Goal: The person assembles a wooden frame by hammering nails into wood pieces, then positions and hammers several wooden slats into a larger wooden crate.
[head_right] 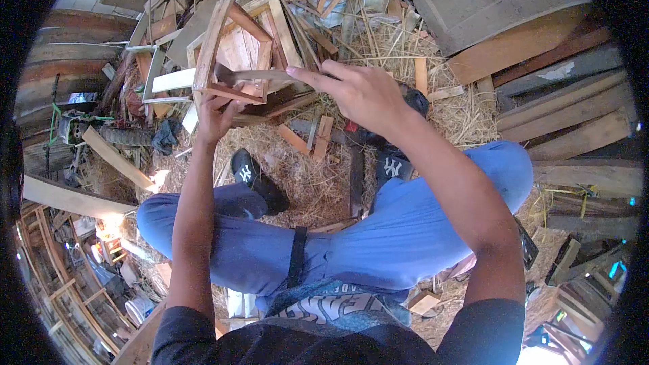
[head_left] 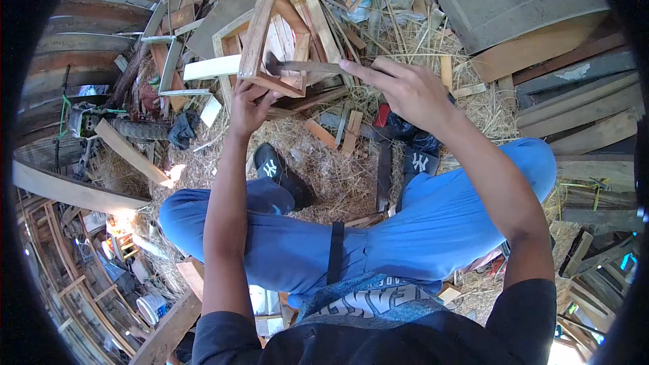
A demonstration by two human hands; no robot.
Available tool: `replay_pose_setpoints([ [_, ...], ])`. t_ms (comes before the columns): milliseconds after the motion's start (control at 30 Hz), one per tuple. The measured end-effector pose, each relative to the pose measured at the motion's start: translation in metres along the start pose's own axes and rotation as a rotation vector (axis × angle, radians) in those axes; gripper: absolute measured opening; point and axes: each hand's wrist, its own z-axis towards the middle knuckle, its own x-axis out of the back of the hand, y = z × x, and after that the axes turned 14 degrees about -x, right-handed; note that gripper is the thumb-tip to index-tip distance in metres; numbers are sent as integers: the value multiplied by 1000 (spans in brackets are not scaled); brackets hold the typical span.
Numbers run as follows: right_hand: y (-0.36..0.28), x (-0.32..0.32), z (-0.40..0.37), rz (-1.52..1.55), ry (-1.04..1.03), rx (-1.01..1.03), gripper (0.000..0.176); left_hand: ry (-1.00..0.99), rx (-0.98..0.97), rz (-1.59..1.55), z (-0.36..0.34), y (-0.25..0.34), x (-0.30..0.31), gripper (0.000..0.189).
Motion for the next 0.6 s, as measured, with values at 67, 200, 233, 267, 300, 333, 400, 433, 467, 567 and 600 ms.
replay_pose_setpoints([
  [67, 6, 1, 1, -114, -112, 23, 75, 18, -85, 60, 2, -4, 1, 18],
  [200, 3, -9, 15, -46, 19, 49, 73, 11, -132, 140, 19, -12, 14, 19],
  [233, 1, -7, 16, 14, 33, 30, 72, 11, -126, 140, 18, -13, 12, 19],
  [267, -1, -6, 15, 74, 45, 9, 72, 40, -131, 135, 16, -14, 10, 19],
  [300, 0, -7, 14, 75, 44, 8, 72, 68, -141, 131, 17, -13, 9, 20],
  [333, 4, -8, 13, -17, -16, 6, 72, 39, -173, 114, 17, -10, 11, 22],
  [400, 7, -6, 14, -117, -64, 3, 73, 32, -173, 114, 21, -12, 12, 22],
  [433, 3, -7, 13, -67, -32, -3, 73, 23, -152, 111, 19, -12, 11, 23],
  [467, 1, -7, 12, -15, -1, -6, 73, 24, -146, 110, 17, -13, 9, 23],
  [567, 2, -6, 13, -49, 4, 20, 74, 46, -26, 64, 12, -9, 7, 24],
  [600, 3, -5, 12, -50, 7, 17, 74, 39, -46, 63, 12, -9, 7, 25],
])
